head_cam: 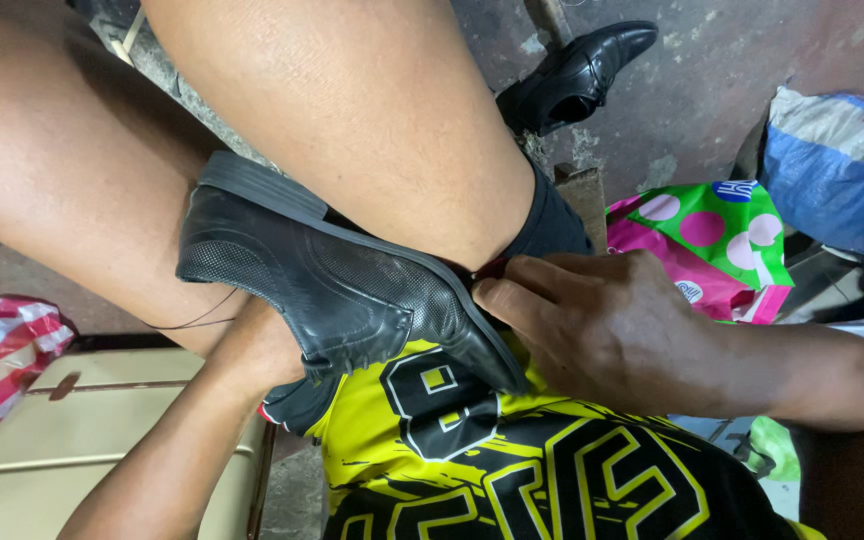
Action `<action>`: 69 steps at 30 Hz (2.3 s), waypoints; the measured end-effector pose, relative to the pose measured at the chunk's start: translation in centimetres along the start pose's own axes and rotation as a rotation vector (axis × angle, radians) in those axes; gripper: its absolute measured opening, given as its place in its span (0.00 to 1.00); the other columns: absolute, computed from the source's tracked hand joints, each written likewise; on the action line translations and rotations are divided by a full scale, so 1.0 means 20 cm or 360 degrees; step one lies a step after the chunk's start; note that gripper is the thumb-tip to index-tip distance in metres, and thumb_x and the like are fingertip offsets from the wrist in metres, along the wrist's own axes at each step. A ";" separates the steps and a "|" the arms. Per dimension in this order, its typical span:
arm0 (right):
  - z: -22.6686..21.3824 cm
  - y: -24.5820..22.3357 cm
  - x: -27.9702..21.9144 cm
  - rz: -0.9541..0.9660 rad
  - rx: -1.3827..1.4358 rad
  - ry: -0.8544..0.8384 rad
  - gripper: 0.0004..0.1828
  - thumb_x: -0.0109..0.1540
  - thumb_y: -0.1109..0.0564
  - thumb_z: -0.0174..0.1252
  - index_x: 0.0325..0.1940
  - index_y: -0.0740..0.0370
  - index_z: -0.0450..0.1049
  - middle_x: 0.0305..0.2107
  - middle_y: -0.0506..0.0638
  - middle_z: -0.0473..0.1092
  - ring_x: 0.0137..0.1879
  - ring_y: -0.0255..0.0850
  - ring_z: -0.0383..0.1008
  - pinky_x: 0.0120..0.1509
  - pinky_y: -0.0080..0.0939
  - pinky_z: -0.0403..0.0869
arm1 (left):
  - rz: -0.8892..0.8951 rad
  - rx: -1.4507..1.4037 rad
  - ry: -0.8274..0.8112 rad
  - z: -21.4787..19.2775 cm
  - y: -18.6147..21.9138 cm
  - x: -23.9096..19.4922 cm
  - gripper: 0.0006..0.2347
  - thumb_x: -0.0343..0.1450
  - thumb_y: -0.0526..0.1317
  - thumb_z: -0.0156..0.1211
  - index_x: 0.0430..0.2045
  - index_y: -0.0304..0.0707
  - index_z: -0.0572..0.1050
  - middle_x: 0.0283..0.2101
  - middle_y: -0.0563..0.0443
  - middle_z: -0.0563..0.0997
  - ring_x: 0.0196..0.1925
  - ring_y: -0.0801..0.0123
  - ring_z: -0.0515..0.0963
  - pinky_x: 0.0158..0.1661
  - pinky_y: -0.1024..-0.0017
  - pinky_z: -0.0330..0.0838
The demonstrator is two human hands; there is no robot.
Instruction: The person sits on the floor with a black shoe resting on their lap. They use a needle and thread to sew the sole of the shoe, repeatedly pulling the thread through the material and tightening the stitches.
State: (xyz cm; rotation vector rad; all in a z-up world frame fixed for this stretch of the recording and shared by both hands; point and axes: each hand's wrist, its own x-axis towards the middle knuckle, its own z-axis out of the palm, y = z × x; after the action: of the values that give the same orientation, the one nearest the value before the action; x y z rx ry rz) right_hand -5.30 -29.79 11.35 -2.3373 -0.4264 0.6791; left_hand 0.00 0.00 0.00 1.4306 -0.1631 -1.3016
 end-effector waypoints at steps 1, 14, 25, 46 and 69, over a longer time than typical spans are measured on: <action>0.00 -0.01 0.01 -0.0045 -0.0010 0.0071 0.19 0.55 0.69 0.58 0.50 0.66 0.76 0.35 0.53 0.78 0.33 0.41 0.81 0.25 0.37 0.75 | -0.0228 -0.0564 0.0057 0.01 0.00 0.01 0.17 0.67 0.35 0.65 0.49 0.28 0.78 0.48 0.39 0.85 0.46 0.57 0.85 0.46 0.62 0.82; -0.10 -0.04 0.07 -0.0144 -0.0175 0.0007 0.24 0.46 0.56 0.64 0.46 0.62 0.73 0.36 0.51 0.71 0.40 0.47 0.77 0.39 0.47 0.75 | -0.0239 0.0275 0.0024 -0.08 0.11 0.01 0.14 0.65 0.36 0.66 0.42 0.27 0.79 0.43 0.43 0.85 0.41 0.63 0.82 0.41 0.65 0.78; -0.09 0.12 0.09 -0.0250 -0.0576 0.0149 0.27 0.61 0.35 0.60 0.19 0.56 0.66 0.17 0.44 0.66 0.23 0.35 0.72 0.26 0.40 0.73 | -0.0031 0.0540 0.0037 -0.09 0.12 0.03 0.16 0.62 0.36 0.67 0.43 0.30 0.79 0.46 0.45 0.85 0.48 0.65 0.81 0.48 0.65 0.75; -0.16 0.24 -0.03 -0.0026 -0.0078 0.0257 0.33 0.55 0.32 0.64 0.15 0.59 0.61 0.13 0.50 0.58 0.21 0.49 0.65 0.25 0.50 0.62 | 0.0607 0.1440 0.0781 0.26 0.76 -0.28 0.13 0.63 0.44 0.76 0.38 0.41 0.84 0.36 0.49 0.81 0.33 0.69 0.82 0.35 0.71 0.75; 0.12 0.03 -0.03 -0.0157 0.0942 0.0239 0.05 0.59 0.63 0.58 0.37 0.61 0.70 0.44 0.51 0.71 0.44 0.38 0.77 0.42 0.33 0.74 | 0.0473 -0.0611 0.0200 0.22 0.49 -0.21 0.10 0.75 0.21 0.50 0.50 0.26 0.71 0.36 0.46 0.80 0.39 0.70 0.80 0.45 0.74 0.75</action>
State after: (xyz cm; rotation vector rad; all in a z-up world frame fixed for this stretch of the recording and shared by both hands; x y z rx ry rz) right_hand -6.98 -29.32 9.54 -1.7775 -0.2292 0.4936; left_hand 0.36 -3.07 11.11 1.1065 -0.0356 -0.9362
